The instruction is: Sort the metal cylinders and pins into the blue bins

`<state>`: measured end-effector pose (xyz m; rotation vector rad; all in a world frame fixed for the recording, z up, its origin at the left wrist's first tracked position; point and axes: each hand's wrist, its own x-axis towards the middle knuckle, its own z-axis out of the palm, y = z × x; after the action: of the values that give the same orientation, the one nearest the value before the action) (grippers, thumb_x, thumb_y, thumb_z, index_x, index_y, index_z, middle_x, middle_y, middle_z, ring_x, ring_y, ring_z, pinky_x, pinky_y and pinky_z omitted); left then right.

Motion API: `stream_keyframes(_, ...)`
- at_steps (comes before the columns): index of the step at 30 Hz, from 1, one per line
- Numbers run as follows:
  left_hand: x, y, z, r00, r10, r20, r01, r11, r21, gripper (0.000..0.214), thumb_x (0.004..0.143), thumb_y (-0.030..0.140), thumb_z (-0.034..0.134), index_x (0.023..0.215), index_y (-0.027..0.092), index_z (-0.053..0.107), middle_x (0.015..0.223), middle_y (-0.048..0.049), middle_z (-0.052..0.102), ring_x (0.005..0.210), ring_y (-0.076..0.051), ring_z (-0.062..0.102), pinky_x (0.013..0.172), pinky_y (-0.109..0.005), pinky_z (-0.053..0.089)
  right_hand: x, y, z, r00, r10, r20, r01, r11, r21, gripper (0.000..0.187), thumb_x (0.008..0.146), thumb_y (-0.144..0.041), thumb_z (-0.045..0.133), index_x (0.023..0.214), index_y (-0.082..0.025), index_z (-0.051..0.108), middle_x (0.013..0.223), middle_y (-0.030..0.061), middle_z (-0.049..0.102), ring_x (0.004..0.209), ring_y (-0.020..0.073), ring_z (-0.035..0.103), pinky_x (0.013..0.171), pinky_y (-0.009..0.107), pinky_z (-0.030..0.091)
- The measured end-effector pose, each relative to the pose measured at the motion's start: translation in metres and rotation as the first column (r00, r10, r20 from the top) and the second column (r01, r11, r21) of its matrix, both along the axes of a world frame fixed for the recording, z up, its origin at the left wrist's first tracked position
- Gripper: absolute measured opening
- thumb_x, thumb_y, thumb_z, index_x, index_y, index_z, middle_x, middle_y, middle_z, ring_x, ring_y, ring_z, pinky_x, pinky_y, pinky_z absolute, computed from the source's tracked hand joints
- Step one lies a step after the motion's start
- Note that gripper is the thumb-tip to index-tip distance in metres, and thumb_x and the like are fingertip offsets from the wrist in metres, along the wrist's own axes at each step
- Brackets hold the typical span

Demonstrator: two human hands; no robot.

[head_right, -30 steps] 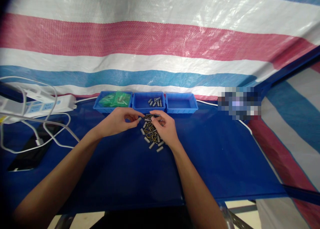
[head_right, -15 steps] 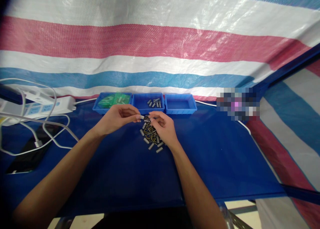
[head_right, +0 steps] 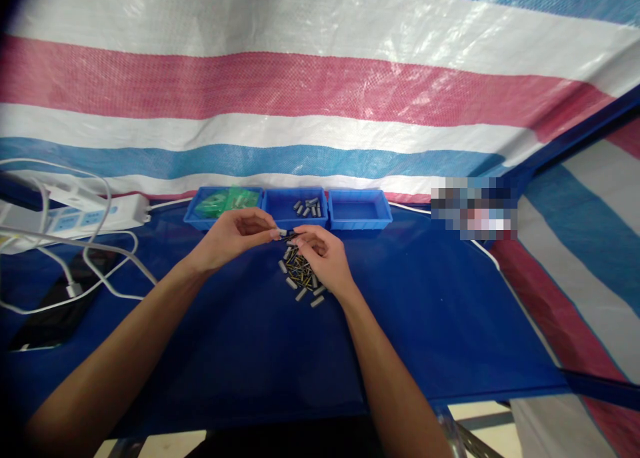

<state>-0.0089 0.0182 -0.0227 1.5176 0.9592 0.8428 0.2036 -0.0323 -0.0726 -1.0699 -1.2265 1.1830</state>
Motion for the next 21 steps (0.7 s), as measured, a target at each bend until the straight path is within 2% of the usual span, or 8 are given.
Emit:
stream_keyframes(3, 0.0005, -0.0018, -0.0020, 1.000, -0.005, 0.022, 0.005, 1.000, -0.027, 0.031, 0.076, 0.035, 0.090, 0.092, 0.015, 0.073, 0.094, -0.0076, 0.082, 0.087, -0.019, 0.079, 0.086, -0.031, 0.063, 0.0004, -0.0008, 0.0014, 1.000, 0.024, -0.009, -0.024, 1.000, -0.010, 0.028, 0.087, -0.041, 0.079, 0.109, -0.025, 0.076, 0.091, 0.0033, 0.080, 0.075, 0.0177, 0.073, 0.072, 0.032, 0.058)
stream_keyframes(6, 0.0018, -0.0026, -0.0048, 0.999, -0.017, 0.027, 0.018, 0.999, -0.037, 0.030, 0.075, 0.034, 0.090, 0.089, 0.014, 0.073, 0.097, -0.0096, 0.083, 0.089, -0.022, 0.080, 0.088, -0.033, 0.064, 0.0008, -0.0017, 0.0028, 0.999, 0.048, -0.020, -0.048, 0.999, -0.007, 0.029, 0.085, -0.042, 0.080, 0.109, -0.025, 0.076, 0.087, 0.0026, 0.079, 0.074, 0.0178, 0.073, 0.069, 0.031, 0.057)
stream_keyframes(11, 0.0044, -0.0030, -0.0077, 1.000, 0.000, -0.013, 0.000, 1.000, -0.029, 0.030, 0.073, 0.035, 0.091, 0.083, 0.015, 0.072, 0.098, -0.0085, 0.082, 0.088, -0.023, 0.080, 0.084, -0.032, 0.065, 0.0002, -0.0024, 0.0036, 0.997, 0.075, -0.021, -0.075, 0.997, -0.024, 0.030, 0.083, -0.043, 0.083, 0.106, -0.025, 0.076, 0.087, 0.0026, 0.080, 0.077, 0.0191, 0.074, 0.070, 0.032, 0.058)
stream_keyframes(21, 0.0074, -0.0071, -0.0049, 0.996, 0.006, -0.086, -0.012, 0.998, -0.062, 0.037, 0.071, 0.042, 0.093, 0.086, 0.015, 0.073, 0.084, -0.0051, 0.079, 0.082, -0.022, 0.080, 0.070, -0.024, 0.062, 0.0013, -0.0013, 0.0028, 0.996, 0.069, -0.049, -0.072, 0.996, -0.046, 0.032, 0.080, -0.044, 0.087, 0.102, -0.023, 0.078, 0.085, 0.0024, 0.080, 0.075, 0.0184, 0.073, 0.070, 0.032, 0.058)
